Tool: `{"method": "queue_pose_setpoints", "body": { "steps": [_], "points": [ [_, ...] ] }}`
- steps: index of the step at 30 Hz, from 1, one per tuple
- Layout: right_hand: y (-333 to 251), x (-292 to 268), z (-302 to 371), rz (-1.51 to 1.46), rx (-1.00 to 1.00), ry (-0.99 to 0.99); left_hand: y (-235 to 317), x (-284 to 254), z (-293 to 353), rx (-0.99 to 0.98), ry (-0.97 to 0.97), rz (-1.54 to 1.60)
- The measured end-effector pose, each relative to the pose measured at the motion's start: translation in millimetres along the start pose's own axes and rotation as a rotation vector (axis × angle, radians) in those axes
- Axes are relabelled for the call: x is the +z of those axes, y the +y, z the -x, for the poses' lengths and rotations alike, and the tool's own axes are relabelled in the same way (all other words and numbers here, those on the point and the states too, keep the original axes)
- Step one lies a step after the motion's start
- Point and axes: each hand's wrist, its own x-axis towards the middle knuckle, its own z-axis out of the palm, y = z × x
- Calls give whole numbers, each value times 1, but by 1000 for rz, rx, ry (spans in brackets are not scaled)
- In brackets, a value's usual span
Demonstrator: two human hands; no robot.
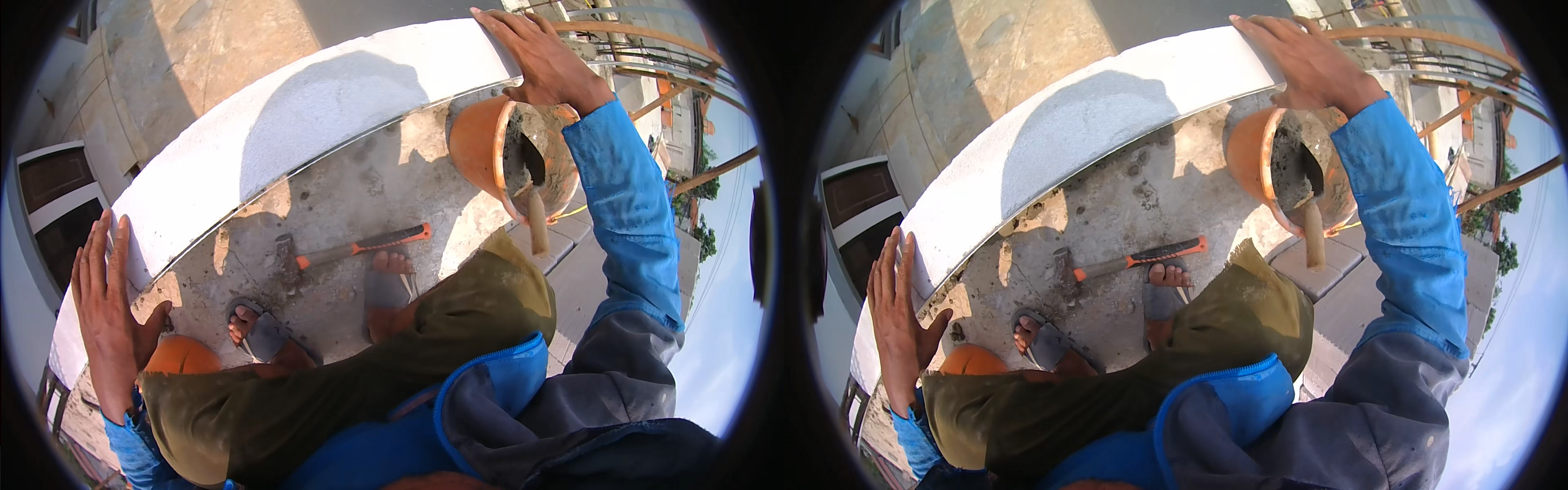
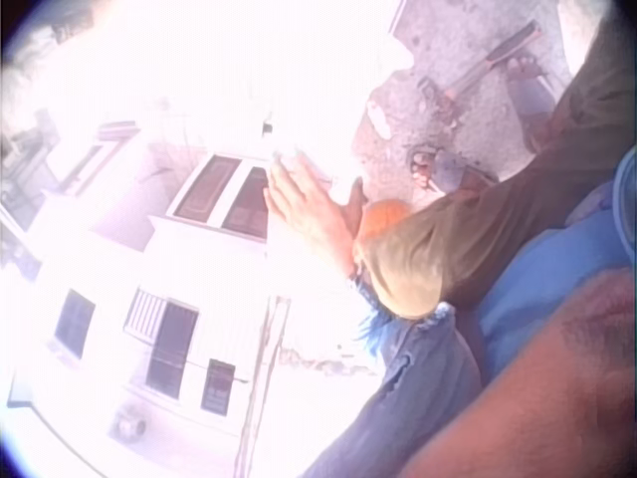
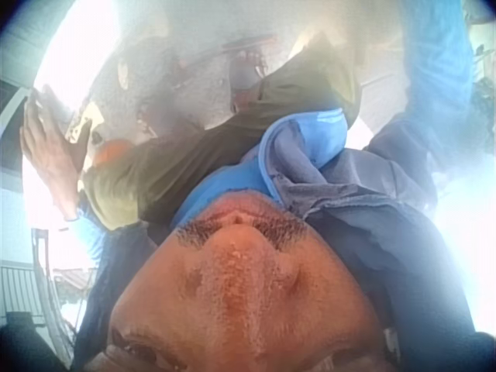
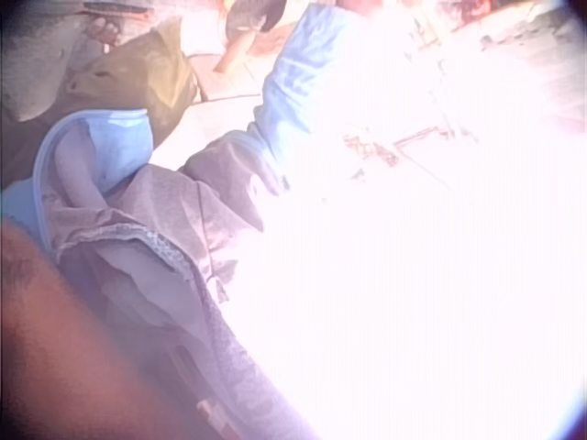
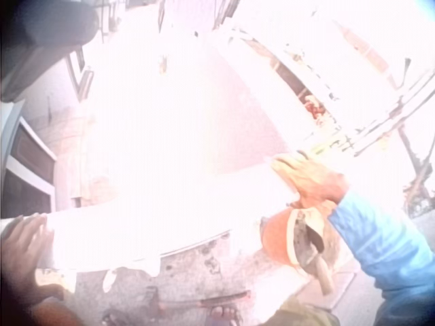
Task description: The person scoops mortar from a bucket with a trowel, spreads it on a white rectangular tile, places the tile onto a concrete ledge, and taps it with a hammer to secure it. The person repeats this process for multiple tiles along the ledge.
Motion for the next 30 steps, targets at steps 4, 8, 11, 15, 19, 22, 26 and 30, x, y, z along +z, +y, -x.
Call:
{"method": "queue_pose_setpoints", "body": {
  "steps": [4, 8, 11, 15, 19, 22, 26, 30],
  "points": [
    [-1, 8, 0, -28, 41, 9, 1, -2, -1, -20, -1, 20],
    [-1, 13, 1, -45, 45, 39, -1, -4, 0, -13, -23, 27],
    [-2, 17, 2, -42, 39, 67, 1, -10, -1, -17, -38, 34],
    [-3, 20, 5, -52, 35, 103, 3, -10, 1, -29, -44, 47],
    [-1, 19, 7, -68, 37, 102, 4, -10, 0, -33, -43, 50],
    [-20, -17, -2, -140, 7, 69, 0, -10, 3, -11, -29, 38],
    [-22, -29, 1, -123, -2, 31, -2, -9, 2, -12, -32, 46],
    [-19, -37, 11, -168, -14, 56, -7, -9, -3, -6, -44, 98]
  ]
}}
